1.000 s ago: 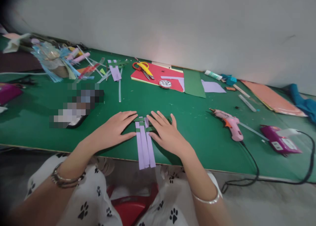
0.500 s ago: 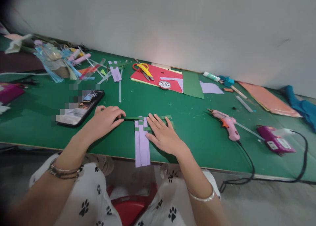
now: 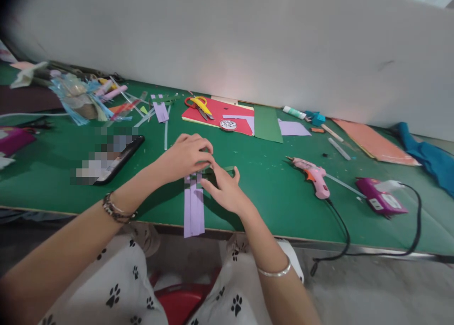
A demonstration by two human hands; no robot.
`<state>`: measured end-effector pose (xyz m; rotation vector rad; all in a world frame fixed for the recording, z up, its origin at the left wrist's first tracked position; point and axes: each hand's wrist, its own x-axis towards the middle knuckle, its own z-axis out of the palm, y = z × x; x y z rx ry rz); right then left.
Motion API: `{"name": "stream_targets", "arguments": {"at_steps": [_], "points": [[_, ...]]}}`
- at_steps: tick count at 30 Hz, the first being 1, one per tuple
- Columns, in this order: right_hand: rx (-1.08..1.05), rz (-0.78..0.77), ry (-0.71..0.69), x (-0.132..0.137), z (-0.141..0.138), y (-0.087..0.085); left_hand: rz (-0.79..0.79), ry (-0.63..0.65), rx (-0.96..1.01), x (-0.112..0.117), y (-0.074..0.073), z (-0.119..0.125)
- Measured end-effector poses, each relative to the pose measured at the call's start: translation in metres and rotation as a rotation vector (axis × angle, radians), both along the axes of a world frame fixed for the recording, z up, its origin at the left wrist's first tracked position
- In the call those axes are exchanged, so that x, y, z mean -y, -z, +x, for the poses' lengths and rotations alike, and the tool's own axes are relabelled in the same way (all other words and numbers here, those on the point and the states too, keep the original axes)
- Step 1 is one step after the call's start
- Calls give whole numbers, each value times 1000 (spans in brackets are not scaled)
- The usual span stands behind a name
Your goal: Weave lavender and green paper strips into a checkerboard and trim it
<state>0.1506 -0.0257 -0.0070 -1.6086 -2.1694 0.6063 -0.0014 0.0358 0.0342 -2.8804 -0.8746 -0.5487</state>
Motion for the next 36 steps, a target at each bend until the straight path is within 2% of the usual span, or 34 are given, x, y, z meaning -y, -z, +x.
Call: {"name": "stream_targets", "arguments": {"at_steps": [3, 6, 11, 14, 16, 19, 21, 23, 26, 29, 32, 36], "points": [[-56, 56, 125, -6, -6, 1, -49, 83, -2, -1, 4, 12], [-149, 68, 216, -12, -8, -1, -125, 76, 80, 1, 8, 9], [-139, 87, 325, -12, -7, -5, -201, -112, 292, 19, 23, -19], [-126, 106, 320, -11, -10, -4, -334, -200, 381, 27, 33, -26], [-135, 145, 286, -11, -12, -3, -419, -165, 395, 28, 33, -22], [-139, 166, 239, -11, -16, -2, -500, -8, 378, 24, 24, -15], [-139, 162, 252, -11, -17, -4, -540, 84, 333, 20, 17, -16], [-130, 168, 283, -12, -17, -7, -538, 96, 310, 19, 13, -23], [-99, 163, 329, -13, -16, -10, -461, -42, 342, 21, 19, -37], [-60, 139, 384, -14, -16, -11, -456, -158, 219, 27, 31, -42], [-5, 143, 415, -13, -15, -10, -418, -223, 57, 35, 41, -33], [56, 183, 394, -11, -14, -7, -364, -294, -84, 43, 44, -16]]}}
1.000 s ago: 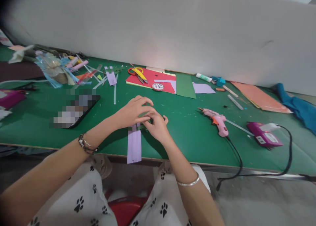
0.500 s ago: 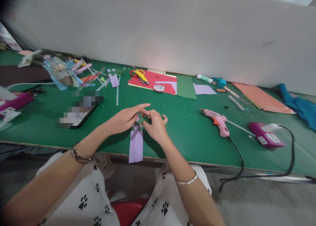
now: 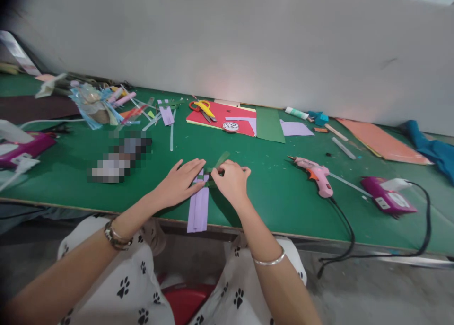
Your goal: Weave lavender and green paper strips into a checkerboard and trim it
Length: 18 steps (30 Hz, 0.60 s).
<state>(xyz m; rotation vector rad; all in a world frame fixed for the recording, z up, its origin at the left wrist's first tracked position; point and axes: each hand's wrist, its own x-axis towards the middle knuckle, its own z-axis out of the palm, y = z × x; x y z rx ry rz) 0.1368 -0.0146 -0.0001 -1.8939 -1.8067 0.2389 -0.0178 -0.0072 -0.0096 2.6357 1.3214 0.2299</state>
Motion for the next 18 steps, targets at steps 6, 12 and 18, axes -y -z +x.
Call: {"name": "stream_targets", "arguments": {"at_steps": [6, 12, 18], "points": [[79, 34, 28, 2, 1, 3, -14, 67, -77, 5, 4, 6], [185, 55, 95, 6, 14, 0, -11, 70, -82, 4, 8, 6], [248, 318, 96, 19, 21, -21, 3, 58, -58, 5, 5, 5]]}}
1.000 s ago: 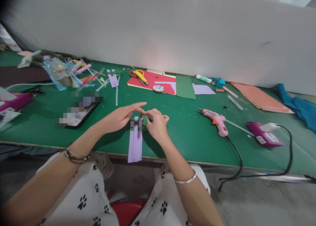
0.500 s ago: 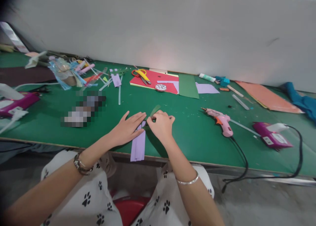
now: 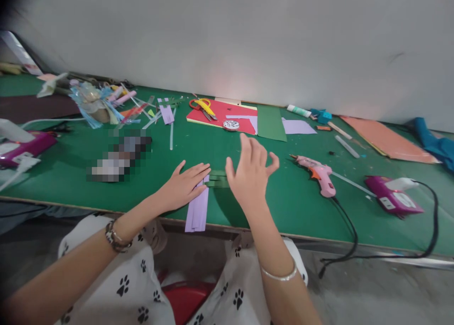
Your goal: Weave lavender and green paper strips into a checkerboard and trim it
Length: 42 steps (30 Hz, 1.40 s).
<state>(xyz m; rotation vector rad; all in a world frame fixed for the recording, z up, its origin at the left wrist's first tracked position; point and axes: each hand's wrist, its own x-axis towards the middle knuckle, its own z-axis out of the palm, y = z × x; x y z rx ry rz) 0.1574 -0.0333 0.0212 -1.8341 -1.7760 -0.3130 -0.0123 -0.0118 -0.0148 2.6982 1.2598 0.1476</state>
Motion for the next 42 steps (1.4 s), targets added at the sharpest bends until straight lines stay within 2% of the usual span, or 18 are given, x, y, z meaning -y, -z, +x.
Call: {"name": "stream_targets", "arguments": {"at_steps": [3, 4, 5, 8, 11, 21, 34, 42], "points": [[121, -198, -375, 2, -2, 8, -8, 2, 7, 1, -2, 0], [150, -297, -453, 2, -2, 13, -12, 4, 9, 0, -2, 0], [171, -387, -476, 1, -3, 20, -16, 5, 13, 0, -2, -1], [206, -537, -452, -1, -2, 36, -11, -5, 40, -1, 1, -7], [212, -543, -452, -2, -1, 41, -4, -40, 76, -4, 4, -16], [221, -528, -430, 2, -3, 36, -52, 0, 131, -17, -4, -22], [220, -528, -422, 1, -3, 38, -9, 39, 161, -19, 1, -23], [204, -545, -423, 2, -4, 34, 30, -13, 165, -10, 3, -28]]}}
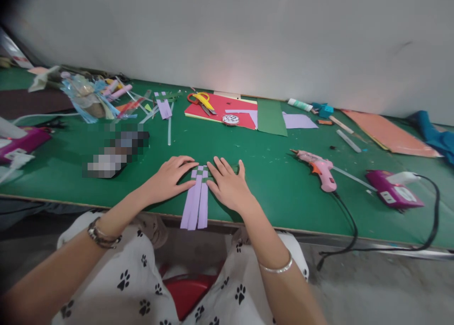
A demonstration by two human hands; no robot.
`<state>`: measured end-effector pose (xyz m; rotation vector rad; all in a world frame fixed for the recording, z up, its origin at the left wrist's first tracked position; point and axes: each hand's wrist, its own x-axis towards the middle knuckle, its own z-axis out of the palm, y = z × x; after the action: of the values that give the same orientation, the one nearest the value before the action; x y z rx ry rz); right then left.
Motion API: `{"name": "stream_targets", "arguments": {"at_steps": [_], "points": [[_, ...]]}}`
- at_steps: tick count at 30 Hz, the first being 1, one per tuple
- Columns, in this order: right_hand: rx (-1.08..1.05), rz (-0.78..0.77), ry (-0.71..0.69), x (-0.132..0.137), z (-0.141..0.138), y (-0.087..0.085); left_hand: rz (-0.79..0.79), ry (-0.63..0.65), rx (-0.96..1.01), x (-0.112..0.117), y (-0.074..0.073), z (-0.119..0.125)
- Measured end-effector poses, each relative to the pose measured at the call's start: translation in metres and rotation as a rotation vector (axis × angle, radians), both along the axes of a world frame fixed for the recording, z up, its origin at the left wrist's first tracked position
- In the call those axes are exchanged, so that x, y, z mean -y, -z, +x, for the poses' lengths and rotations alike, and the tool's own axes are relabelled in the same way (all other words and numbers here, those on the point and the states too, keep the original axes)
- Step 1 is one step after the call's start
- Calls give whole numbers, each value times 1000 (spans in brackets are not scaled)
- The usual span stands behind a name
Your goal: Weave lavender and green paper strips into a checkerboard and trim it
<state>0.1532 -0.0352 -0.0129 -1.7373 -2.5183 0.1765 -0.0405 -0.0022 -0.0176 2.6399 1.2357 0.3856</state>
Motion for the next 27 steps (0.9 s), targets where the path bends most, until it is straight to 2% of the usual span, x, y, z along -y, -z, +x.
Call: {"name": "stream_targets", "arguments": {"at_steps": [7, 15, 19, 27], "points": [[20, -22, 20, 1, -3, -4, 15, -14, -9, 13, 3, 3], [75, -74, 22, 0, -4, -7, 39, -121, -151, 29, 11, 11], [59, -45, 17, 1, -4, -5, -6, -128, -182, 29, 8, 14], [-40, 68, 42, -2, -8, -6, -46, -169, -80, 23, 2, 21]]}}
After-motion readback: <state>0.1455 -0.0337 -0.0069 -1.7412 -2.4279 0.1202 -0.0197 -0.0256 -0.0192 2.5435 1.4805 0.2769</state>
